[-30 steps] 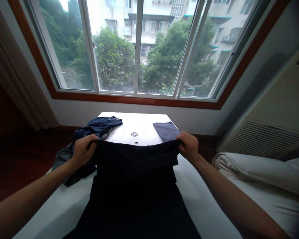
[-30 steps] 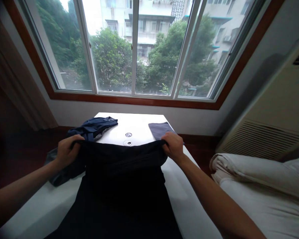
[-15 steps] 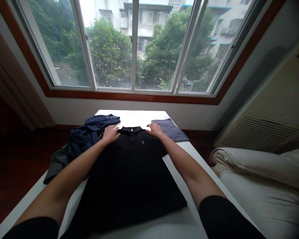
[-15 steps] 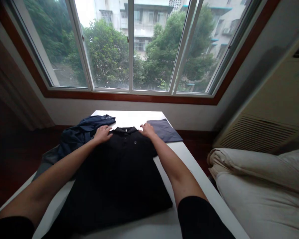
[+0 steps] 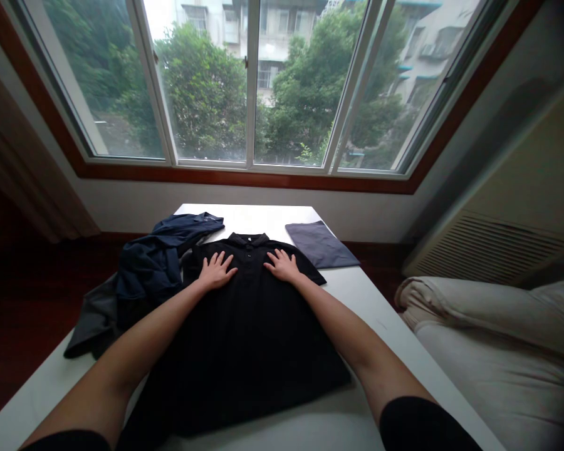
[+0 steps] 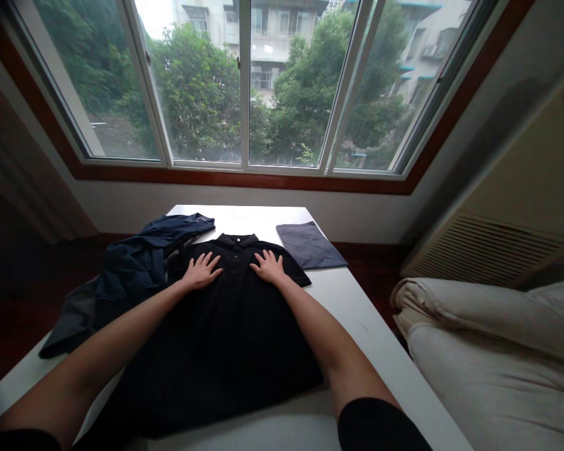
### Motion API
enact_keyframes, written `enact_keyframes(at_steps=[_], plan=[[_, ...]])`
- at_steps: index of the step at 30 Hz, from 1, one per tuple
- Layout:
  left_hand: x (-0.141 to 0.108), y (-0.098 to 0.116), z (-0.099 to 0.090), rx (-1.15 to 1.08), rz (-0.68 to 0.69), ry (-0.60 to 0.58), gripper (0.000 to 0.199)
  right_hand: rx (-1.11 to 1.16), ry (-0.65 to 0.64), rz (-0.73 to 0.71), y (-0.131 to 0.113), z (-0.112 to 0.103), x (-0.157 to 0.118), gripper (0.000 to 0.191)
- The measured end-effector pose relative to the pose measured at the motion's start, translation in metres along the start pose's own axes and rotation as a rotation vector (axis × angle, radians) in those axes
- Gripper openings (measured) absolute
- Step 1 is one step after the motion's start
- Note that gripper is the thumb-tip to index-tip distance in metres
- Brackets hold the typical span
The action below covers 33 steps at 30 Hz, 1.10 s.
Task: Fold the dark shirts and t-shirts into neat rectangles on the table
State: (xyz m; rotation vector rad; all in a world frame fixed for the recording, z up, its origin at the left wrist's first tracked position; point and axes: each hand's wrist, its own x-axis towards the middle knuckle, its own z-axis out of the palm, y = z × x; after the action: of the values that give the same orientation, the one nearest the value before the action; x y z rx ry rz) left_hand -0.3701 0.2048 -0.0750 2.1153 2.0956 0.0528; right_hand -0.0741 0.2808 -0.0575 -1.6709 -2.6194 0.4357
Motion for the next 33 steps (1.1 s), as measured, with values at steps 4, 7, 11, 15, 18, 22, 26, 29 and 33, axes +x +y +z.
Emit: enact_keyframes(at_steps=[4, 7, 11, 15, 18, 22, 26, 29, 33], plan=[[0.022, -0.003, -0.001, -0.008, 0.011, -0.003, 0.081, 0.010, 0.017, 0.003, 0.012, -0.002, 0.019, 0.071], [0.035, -0.003, -0.004, -0.011, 0.009, 0.012, 0.078, 0.019, 0.023, 0.010, 0.014, -0.008, 0.026, 0.068], [0.036, 0.001, -0.012, 0.006, 0.046, 0.095, 0.068, 0.067, 0.084, -0.002, 0.010, -0.014, 0.020, 0.059], [0.007, 0.011, -0.026, 0.020, 0.188, 0.269, 0.051, 0.131, 0.288, -0.109, 0.018, -0.024, -0.015, 0.044], [-0.036, 0.011, -0.041, -0.006, 0.278, 0.307, 0.042, 0.160, 0.407, -0.090, 0.041, -0.035, -0.062, 0.033], [-0.110, -0.008, -0.059, -0.048, 0.231, 0.298, 0.041, 0.191, 0.319, 0.067, 0.079, -0.045, -0.138, 0.044], [-0.185, -0.027, -0.060, -0.123, 0.045, 0.214, 0.040, 0.241, 0.082, 0.157, 0.095, -0.035, -0.207, 0.067], [-0.234, -0.026, -0.054, -0.114, -0.032, 0.142, 0.040, 0.303, 0.013, 0.050, 0.087, -0.023, -0.245, 0.057], [-0.274, -0.023, -0.050, -0.047, -0.048, 0.039, 0.042, 0.585, -0.036, -0.135, 0.066, -0.016, -0.273, 0.043]])
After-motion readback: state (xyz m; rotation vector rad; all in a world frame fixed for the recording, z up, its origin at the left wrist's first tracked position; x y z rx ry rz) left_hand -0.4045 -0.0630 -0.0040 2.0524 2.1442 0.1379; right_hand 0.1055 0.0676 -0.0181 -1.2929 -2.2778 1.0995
